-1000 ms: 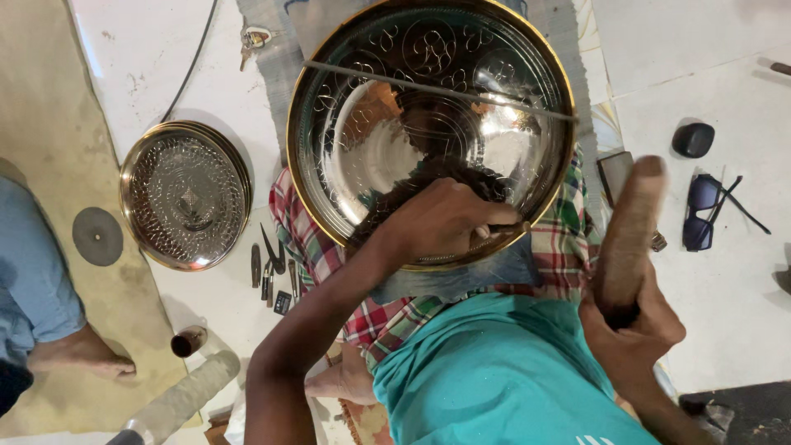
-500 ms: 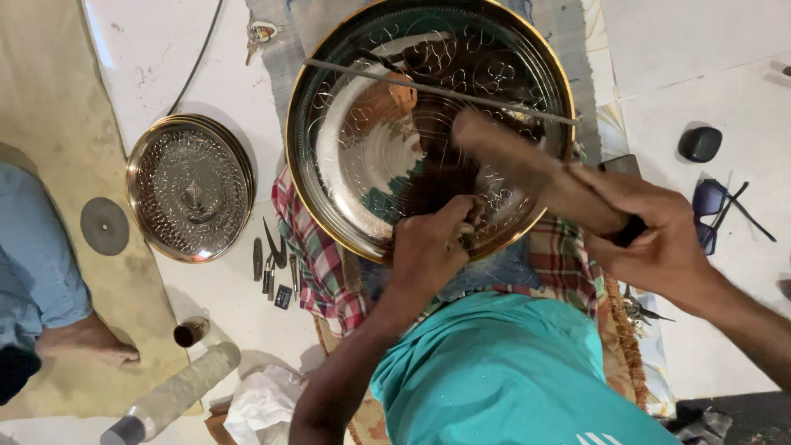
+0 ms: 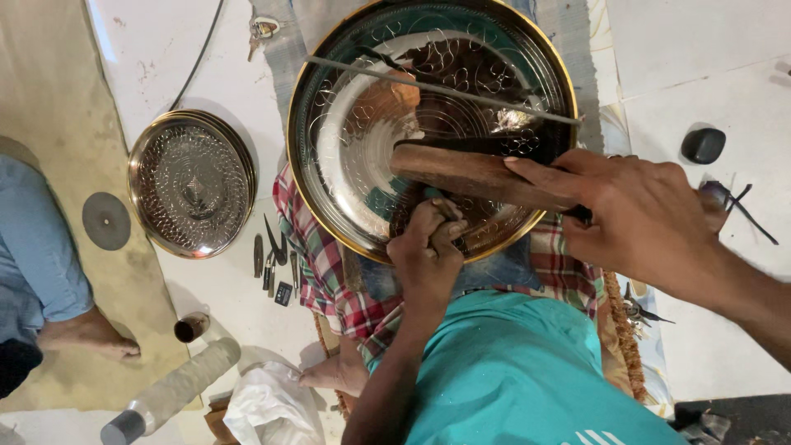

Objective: The person sits on the floor and repeatedly hammers a small metal piece held in the left hand against a large decorative metal tray. The person uses a wooden mallet to strike the metal piece, occasionally adjusting its position.

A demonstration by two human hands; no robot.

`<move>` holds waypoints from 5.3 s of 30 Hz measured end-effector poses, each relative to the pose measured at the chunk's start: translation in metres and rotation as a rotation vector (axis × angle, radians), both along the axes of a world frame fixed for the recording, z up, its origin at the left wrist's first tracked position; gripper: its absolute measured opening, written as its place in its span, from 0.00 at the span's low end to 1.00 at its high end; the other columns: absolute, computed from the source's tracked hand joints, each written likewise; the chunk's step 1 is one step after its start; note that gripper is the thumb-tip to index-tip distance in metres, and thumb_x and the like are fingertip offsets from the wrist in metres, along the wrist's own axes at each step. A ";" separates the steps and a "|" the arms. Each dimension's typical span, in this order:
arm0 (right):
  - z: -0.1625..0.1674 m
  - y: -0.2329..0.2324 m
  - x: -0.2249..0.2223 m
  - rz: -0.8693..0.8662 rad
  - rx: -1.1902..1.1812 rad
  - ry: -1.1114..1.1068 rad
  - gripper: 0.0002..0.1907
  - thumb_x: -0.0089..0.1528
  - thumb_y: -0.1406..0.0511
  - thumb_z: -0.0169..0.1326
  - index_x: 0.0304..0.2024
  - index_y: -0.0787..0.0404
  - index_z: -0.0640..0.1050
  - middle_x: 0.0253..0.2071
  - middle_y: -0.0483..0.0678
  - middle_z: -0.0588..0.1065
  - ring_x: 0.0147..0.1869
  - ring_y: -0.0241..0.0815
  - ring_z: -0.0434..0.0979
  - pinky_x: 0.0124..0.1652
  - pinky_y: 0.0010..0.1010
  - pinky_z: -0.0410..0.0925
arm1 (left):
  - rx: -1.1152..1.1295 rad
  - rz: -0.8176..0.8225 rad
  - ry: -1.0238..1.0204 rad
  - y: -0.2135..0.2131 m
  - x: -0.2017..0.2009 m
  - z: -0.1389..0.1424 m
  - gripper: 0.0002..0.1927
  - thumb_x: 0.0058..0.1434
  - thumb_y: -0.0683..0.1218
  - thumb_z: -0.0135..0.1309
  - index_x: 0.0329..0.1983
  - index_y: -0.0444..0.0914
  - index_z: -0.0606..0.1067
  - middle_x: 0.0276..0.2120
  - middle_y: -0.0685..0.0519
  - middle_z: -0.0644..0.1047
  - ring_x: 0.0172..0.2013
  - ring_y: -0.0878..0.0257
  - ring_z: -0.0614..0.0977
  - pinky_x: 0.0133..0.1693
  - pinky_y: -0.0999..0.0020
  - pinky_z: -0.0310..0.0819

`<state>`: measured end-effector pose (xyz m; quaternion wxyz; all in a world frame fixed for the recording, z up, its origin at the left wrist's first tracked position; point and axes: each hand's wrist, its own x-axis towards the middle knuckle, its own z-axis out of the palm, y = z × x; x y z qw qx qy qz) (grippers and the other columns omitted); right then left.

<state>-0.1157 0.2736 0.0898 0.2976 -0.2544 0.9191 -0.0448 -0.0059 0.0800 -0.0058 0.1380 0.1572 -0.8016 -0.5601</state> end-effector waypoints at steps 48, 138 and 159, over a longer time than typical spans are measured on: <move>-0.004 0.021 -0.003 -0.061 -0.349 0.049 0.49 0.48 0.72 0.60 0.72 0.35 0.69 0.44 0.43 0.80 0.27 0.40 0.77 0.26 0.35 0.69 | 0.021 -0.188 -0.069 -0.010 -0.012 0.003 0.09 0.60 0.29 0.48 0.39 0.32 0.75 0.31 0.48 0.81 0.34 0.65 0.84 0.40 0.76 0.78; -0.114 0.036 0.198 -0.860 -0.778 0.526 0.29 0.54 0.74 0.62 0.60 0.68 0.77 0.45 0.57 0.78 0.42 0.36 0.78 0.40 0.26 0.71 | -0.211 -1.349 0.094 -0.036 -0.093 0.018 0.14 0.55 0.38 0.56 0.44 0.43 0.80 0.28 0.50 0.81 0.26 0.53 0.82 0.29 0.59 0.72; -0.060 0.050 0.077 -0.575 -0.957 -0.036 0.43 0.50 0.76 0.56 0.71 0.56 0.71 0.53 0.52 0.80 0.32 0.33 0.72 0.29 0.22 0.65 | -0.218 -0.742 -0.074 -0.043 -0.030 0.006 0.22 0.49 0.32 0.55 0.48 0.37 0.78 0.34 0.41 0.81 0.36 0.50 0.87 0.35 0.63 0.79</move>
